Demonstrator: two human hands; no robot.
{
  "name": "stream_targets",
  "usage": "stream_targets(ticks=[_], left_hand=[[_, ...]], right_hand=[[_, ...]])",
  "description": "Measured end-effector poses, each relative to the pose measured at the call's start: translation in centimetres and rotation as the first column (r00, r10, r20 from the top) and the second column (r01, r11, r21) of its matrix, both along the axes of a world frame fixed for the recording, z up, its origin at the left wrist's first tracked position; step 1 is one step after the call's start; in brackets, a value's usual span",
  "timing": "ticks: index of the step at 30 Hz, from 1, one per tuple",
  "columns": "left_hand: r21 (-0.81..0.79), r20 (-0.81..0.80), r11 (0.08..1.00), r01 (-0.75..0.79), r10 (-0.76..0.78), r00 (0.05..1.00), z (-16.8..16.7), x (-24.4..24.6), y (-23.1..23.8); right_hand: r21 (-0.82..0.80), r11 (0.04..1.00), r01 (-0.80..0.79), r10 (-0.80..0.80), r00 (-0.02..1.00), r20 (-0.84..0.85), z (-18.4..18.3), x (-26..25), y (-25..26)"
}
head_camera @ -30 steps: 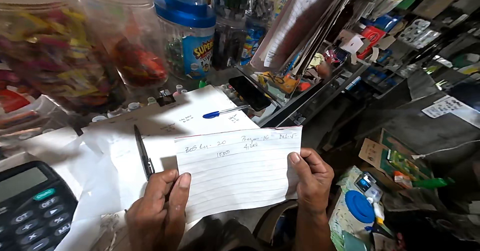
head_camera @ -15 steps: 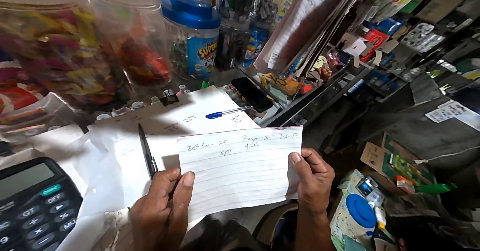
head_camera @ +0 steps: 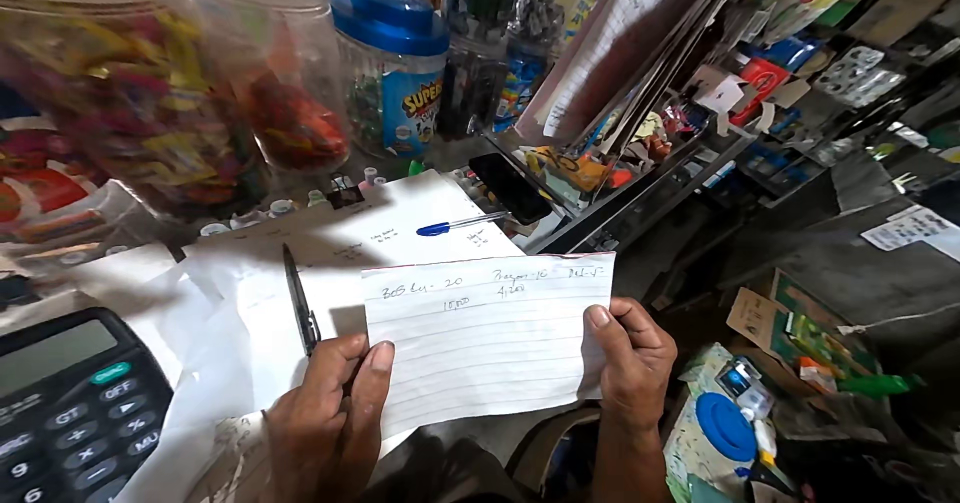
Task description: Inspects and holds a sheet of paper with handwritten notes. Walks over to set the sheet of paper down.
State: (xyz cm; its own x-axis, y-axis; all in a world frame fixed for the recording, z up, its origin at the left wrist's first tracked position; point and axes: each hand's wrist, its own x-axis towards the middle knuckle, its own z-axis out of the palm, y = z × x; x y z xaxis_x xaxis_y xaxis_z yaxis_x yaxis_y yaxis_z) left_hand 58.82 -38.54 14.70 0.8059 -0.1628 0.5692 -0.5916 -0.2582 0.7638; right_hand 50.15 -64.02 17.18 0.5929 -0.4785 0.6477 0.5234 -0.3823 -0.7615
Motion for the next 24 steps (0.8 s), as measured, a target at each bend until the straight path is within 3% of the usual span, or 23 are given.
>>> stream_targets(ticks=[24], left_hand=[[0.001,-0.023,0.999,0.036,-0.036,0.999,-0.08,-0.20,0.23]], right_hand=[[-0.057,0.998,0.029,-0.031,0.999,-0.032,0.40,-0.42,-0.19]])
